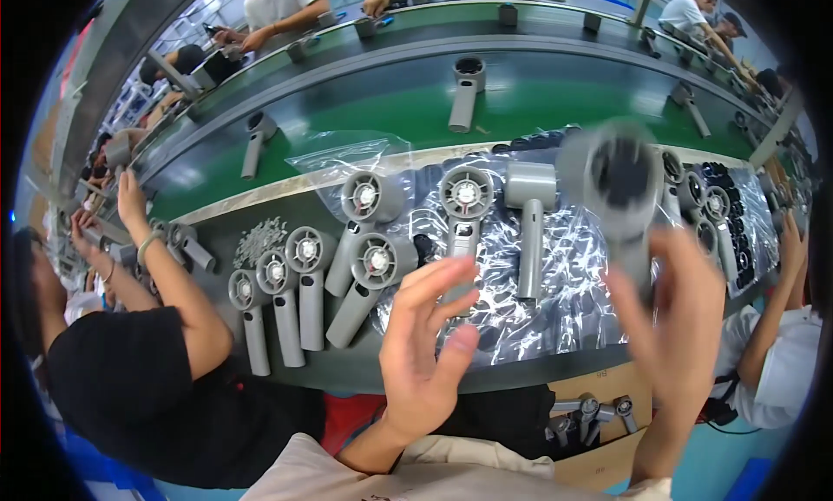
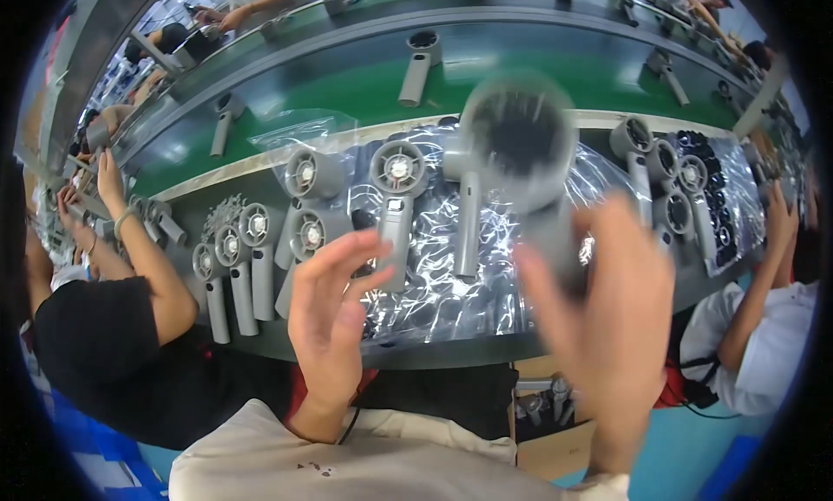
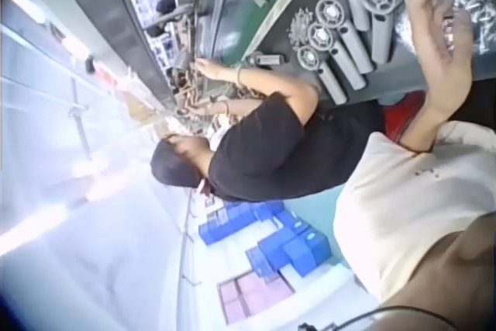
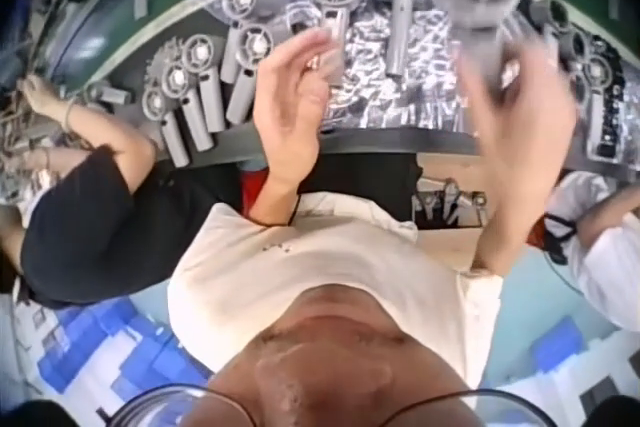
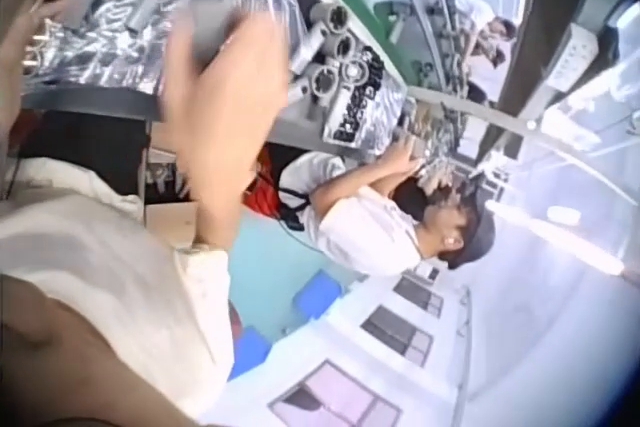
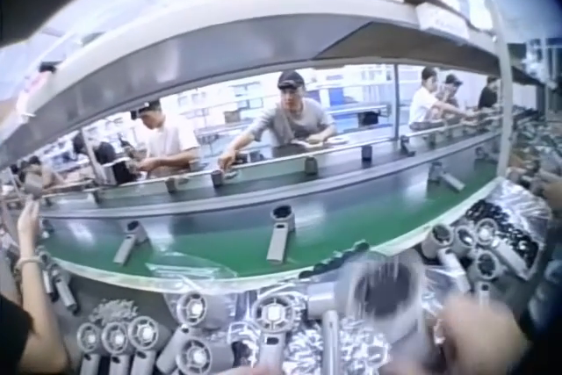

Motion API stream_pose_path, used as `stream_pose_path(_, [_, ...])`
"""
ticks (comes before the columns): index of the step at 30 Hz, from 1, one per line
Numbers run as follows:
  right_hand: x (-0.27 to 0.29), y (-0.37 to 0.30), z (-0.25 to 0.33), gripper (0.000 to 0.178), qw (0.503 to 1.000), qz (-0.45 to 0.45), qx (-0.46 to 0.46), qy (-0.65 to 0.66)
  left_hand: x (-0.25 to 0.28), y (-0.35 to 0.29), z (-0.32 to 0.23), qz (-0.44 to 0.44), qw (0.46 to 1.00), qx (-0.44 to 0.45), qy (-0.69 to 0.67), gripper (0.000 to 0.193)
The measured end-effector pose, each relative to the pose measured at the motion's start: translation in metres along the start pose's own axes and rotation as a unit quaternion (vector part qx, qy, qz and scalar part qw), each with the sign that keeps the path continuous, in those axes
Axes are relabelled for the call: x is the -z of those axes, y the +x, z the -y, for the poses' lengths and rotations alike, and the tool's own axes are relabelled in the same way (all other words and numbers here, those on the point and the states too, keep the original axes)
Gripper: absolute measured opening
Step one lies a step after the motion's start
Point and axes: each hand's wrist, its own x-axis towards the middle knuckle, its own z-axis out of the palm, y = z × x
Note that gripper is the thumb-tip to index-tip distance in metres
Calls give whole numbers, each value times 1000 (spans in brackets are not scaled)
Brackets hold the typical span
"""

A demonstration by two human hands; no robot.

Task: The person assembles black internal components into grey handheld device plastic housings by hand, then secures them with black caps.

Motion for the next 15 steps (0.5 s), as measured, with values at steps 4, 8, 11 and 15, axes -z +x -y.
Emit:
stream_pose_path(4, [-28, 127, -45, 45, 994, 74, -22, -79, -2, -11, 5, 9, 999, 16, -46, 29])
stream_pose_path(8, [-106, 223, -114, 49, 979, 159, -42, -121, 0, -25, -2, 37, 995, 35, -83, 25])
stream_pose_path(11, [-138, 253, -162, 47, 960, 195, -74, -188, 8, -30, 0, 93, 996, 4, -9, 23])
stream_pose_path(15, [-197, 274, -157, 42, 960, 193, -14, -204, 33, -47, -3, -53, 996, 39, 63, 17])
